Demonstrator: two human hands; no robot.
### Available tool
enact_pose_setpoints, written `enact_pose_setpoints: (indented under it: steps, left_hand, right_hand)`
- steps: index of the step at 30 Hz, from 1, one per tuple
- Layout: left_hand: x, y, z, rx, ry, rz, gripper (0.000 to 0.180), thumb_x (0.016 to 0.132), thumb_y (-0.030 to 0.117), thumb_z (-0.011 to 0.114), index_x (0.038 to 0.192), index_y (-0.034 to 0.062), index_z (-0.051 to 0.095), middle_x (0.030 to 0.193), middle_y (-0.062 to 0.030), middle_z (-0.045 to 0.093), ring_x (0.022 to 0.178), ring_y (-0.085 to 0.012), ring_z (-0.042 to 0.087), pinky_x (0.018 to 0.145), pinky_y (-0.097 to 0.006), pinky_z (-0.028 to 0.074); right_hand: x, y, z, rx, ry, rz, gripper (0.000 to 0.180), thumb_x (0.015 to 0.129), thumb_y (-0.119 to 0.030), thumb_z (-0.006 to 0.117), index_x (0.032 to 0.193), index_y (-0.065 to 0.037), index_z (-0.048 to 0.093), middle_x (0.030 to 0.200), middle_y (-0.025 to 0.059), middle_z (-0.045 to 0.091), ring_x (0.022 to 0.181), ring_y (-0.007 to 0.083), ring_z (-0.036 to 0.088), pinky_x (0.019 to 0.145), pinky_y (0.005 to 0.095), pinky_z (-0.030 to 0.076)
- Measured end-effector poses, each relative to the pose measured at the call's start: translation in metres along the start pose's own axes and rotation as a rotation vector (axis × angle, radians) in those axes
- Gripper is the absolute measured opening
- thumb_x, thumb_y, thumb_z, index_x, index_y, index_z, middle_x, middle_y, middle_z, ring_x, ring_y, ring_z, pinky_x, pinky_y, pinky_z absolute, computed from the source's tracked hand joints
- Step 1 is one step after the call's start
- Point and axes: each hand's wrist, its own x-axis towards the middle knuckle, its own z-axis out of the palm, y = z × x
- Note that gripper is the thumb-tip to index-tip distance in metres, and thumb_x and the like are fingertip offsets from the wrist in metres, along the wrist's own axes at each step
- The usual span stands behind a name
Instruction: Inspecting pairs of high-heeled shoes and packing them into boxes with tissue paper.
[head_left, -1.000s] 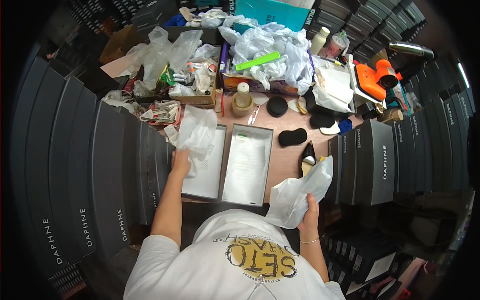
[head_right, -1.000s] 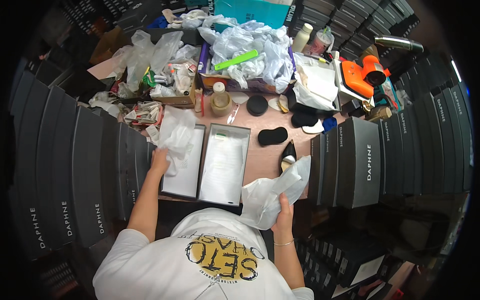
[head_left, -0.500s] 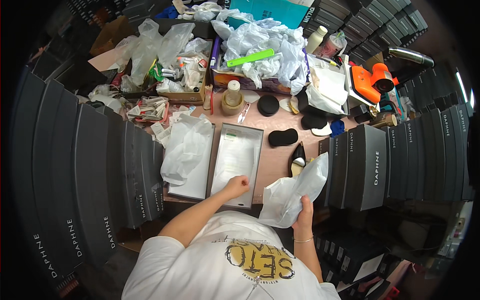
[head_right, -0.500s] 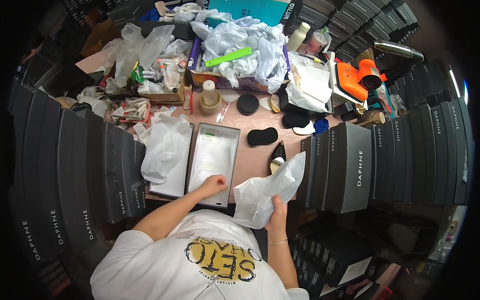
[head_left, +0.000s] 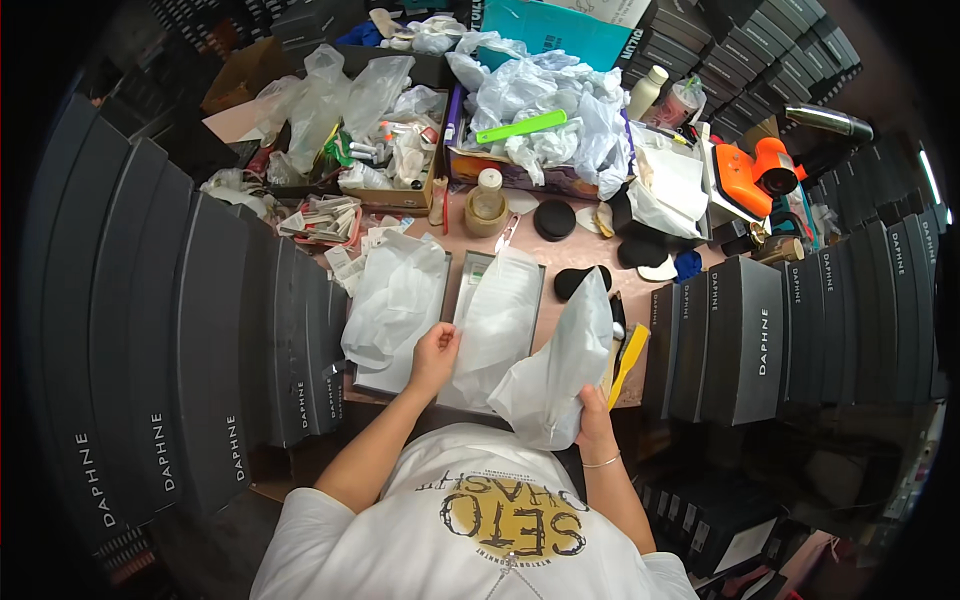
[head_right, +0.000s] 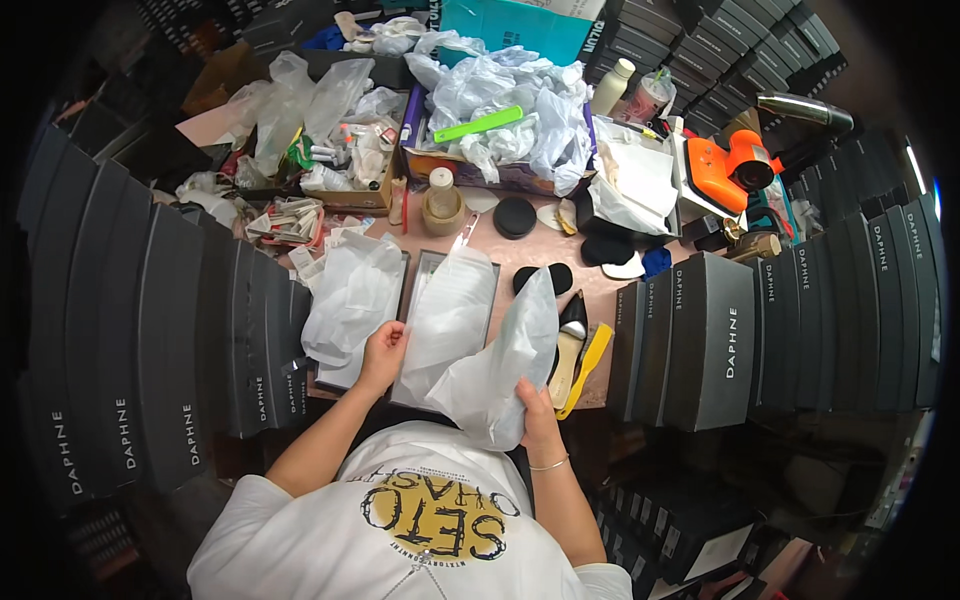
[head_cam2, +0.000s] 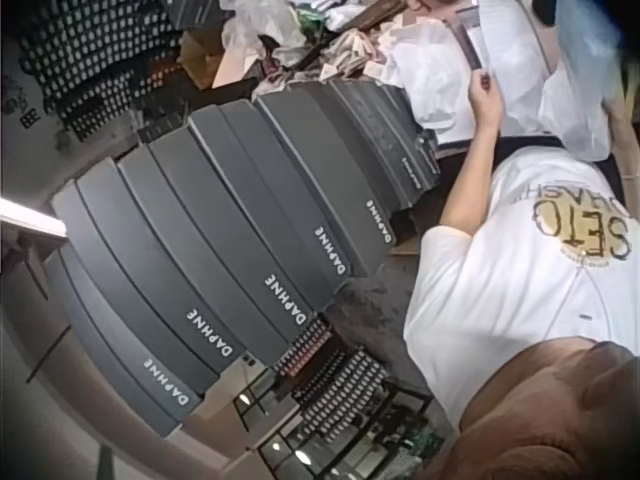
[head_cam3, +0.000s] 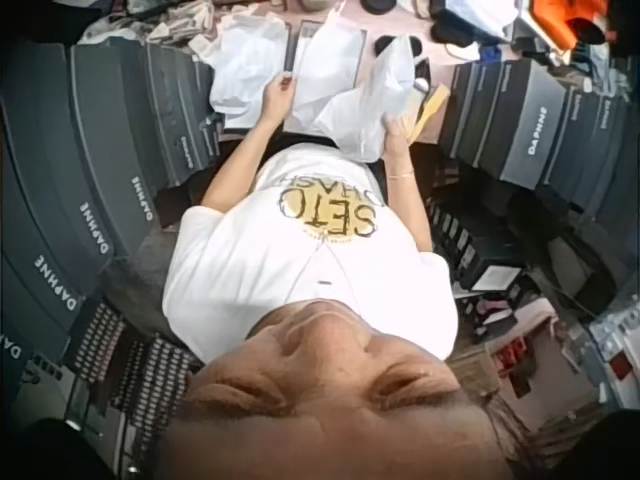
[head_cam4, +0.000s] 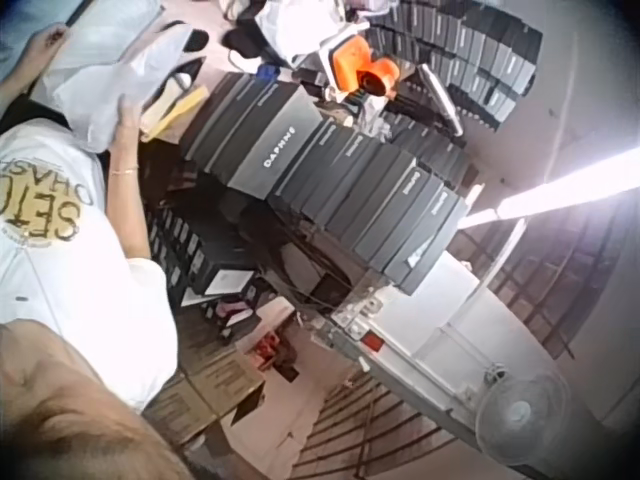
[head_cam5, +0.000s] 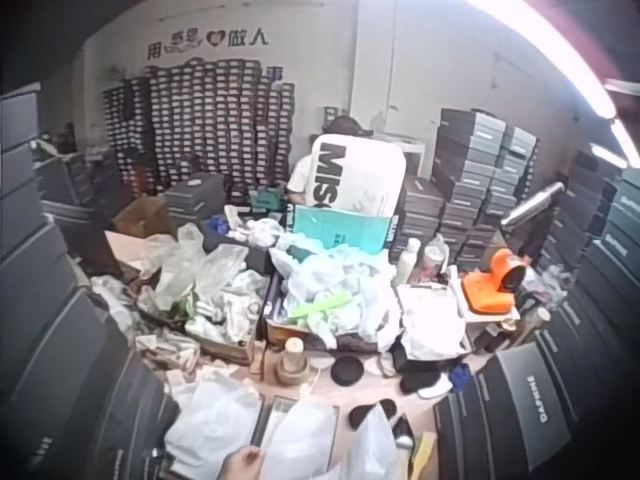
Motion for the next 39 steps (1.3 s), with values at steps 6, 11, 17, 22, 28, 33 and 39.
enact_pose_setpoints:
  steps: [6,11,17,22,28,33,39]
  left_hand:
    - [-0.001,-0.006,-0.02,-0.121,0.14,-0.083,0.014,0.088,0.004,0.055,0.102,0.0006,0.054,0.092,-0.0083,0.06,0.082,-0.0151,0.057,0.073,-0.027,0.046]
    - [-0.013,0.014,-0.07,0.538,0.341,0.42,0.04,0.082,0.003,0.059,0.121,0.0021,0.05,0.116,-0.0181,0.053,0.106,-0.0289,0.054,0.091,-0.036,0.042]
    - [-0.002,0.064,-0.019,0.897,-0.186,0.451,0.045,0.08,0.007,0.06,0.124,0.0032,0.051,0.123,-0.018,0.052,0.115,-0.0296,0.05,0.093,-0.036,0.041]
    - [0.029,-0.013,-0.063,0.3,0.083,0.038,0.036,0.082,0.01,0.06,0.117,-0.0001,0.055,0.104,-0.0176,0.063,0.097,-0.0278,0.061,0.085,-0.033,0.046]
    - [0.01,-0.046,-0.084,0.085,0.278,-0.019,0.041,0.08,0.007,0.06,0.118,-0.0042,0.051,0.103,-0.0148,0.062,0.093,-0.0209,0.06,0.082,-0.03,0.045]
    - [-0.002,-0.045,-0.09,-0.14,0.376,-0.053,0.053,0.075,-0.002,0.052,0.127,-0.0052,0.04,0.113,-0.0151,0.056,0.1,-0.0209,0.056,0.088,-0.031,0.043]
    - [-0.011,0.013,-0.095,-0.555,0.465,-0.227,0.048,0.08,0.008,0.058,0.124,-0.0041,0.045,0.115,-0.0113,0.056,0.103,-0.023,0.055,0.091,-0.033,0.043]
  right_hand:
    - [0.003,0.029,-0.02,0.235,0.026,0.094,0.053,0.088,-0.027,0.058,0.131,-0.001,0.042,0.12,0.0111,0.055,0.108,0.0223,0.056,0.092,0.0358,0.047]
    - [0.005,0.026,-0.025,0.027,-0.004,0.167,0.052,0.088,-0.027,0.059,0.13,-0.001,0.043,0.119,0.01,0.057,0.103,0.021,0.058,0.091,0.0348,0.047]
    - [0.031,0.063,-0.007,-0.169,-0.09,0.304,0.056,0.085,-0.027,0.065,0.129,-0.001,0.044,0.117,0.007,0.057,0.097,0.0171,0.058,0.087,0.032,0.047]
    - [0.012,0.036,-0.007,-0.05,-0.074,0.0,0.058,0.078,-0.021,0.07,0.126,0.0,0.046,0.115,0.0083,0.058,0.103,0.0199,0.058,0.092,0.0349,0.046]
    - [0.062,0.09,0.031,-0.748,-0.023,-0.258,0.043,0.077,-0.016,0.071,0.111,0.004,0.055,0.101,0.0164,0.065,0.092,0.0259,0.063,0.081,0.0361,0.049]
    - [0.112,0.154,0.012,-1.105,0.259,-0.205,0.053,0.075,-0.026,0.071,0.117,0.0,0.055,0.104,0.0215,0.064,0.099,0.0336,0.063,0.085,0.0379,0.048]
    - [0.074,0.093,0.04,-0.91,0.232,-0.489,0.053,0.075,-0.024,0.072,0.117,0.001,0.053,0.101,0.0206,0.065,0.093,0.0329,0.064,0.08,0.0374,0.049]
